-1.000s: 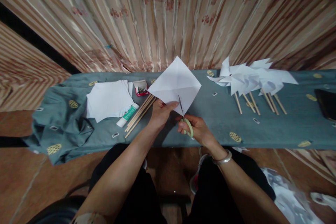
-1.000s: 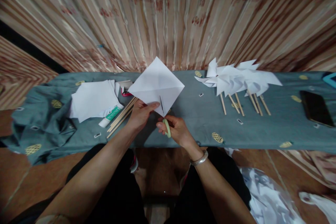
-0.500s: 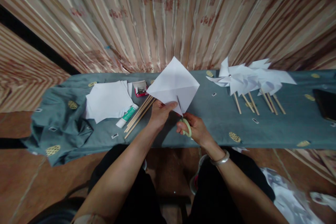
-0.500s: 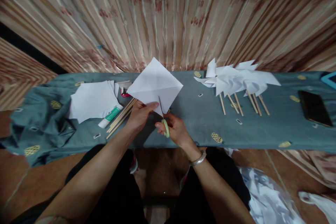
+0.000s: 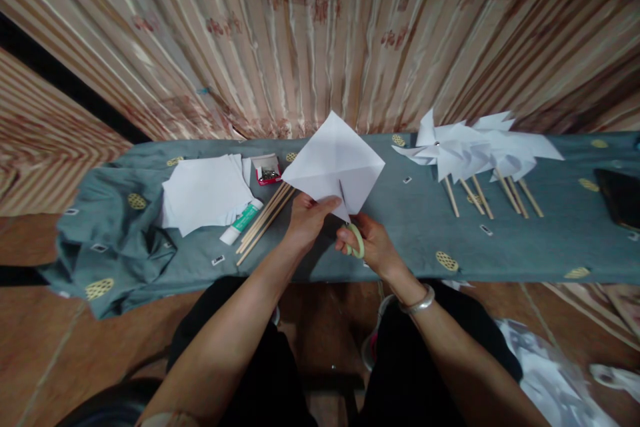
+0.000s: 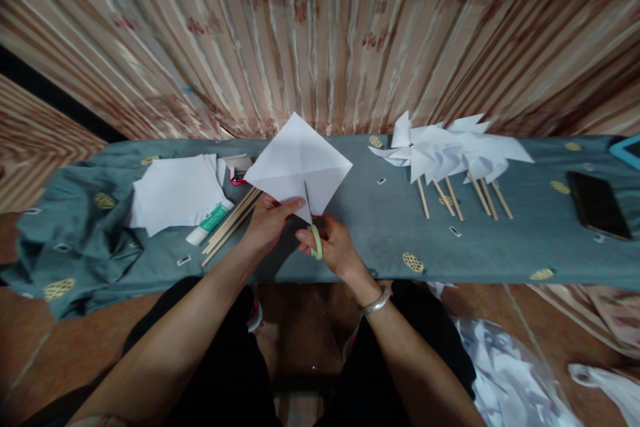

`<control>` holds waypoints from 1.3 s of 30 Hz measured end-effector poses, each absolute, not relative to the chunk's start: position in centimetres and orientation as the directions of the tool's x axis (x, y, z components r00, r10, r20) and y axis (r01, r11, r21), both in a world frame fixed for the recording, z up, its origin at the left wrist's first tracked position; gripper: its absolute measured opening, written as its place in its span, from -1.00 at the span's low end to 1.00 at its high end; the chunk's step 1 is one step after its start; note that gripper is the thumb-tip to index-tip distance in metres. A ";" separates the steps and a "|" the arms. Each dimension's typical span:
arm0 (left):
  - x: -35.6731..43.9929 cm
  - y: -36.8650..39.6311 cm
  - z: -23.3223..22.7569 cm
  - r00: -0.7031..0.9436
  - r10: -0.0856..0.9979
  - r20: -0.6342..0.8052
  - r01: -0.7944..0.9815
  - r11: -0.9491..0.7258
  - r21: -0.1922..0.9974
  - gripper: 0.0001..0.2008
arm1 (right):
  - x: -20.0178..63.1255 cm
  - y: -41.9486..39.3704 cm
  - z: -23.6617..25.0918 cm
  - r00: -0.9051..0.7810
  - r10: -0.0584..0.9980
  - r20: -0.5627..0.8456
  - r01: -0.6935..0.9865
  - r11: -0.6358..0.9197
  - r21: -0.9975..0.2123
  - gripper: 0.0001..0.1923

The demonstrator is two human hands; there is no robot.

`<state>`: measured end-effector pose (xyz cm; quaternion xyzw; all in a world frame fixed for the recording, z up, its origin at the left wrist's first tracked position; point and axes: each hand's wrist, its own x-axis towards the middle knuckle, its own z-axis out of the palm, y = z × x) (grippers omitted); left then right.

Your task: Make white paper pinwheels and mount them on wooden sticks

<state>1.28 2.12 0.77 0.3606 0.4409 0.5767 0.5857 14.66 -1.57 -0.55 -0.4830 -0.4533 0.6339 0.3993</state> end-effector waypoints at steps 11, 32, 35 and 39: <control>1.3 2.1 0.8 -0.050 0.995 -0.086 -0.320 0.066 0.945 -0.86 | 14.5 -1.5 -0.7 -0.205 0.948 -0.245 -0.078 -0.265 -0.961 -0.35; 1.3 2.1 0.9 -0.076 0.991 -0.109 -0.340 0.077 0.937 -0.85 | 14.5 -1.6 -0.5 -0.216 0.947 -0.239 -0.062 -0.258 -0.964 -0.41; 1.2 2.2 0.7 -0.058 0.993 -0.105 -0.354 0.078 0.932 -0.85 | 14.4 -1.6 -0.3 -0.211 0.944 -0.253 -0.077 -0.274 -0.959 -0.40; 1.3 2.2 0.6 -0.069 0.993 -0.101 -0.348 0.071 0.935 -0.85 | 14.4 -1.5 0.0 -0.217 0.936 -0.276 -0.082 -0.299 -0.951 -0.40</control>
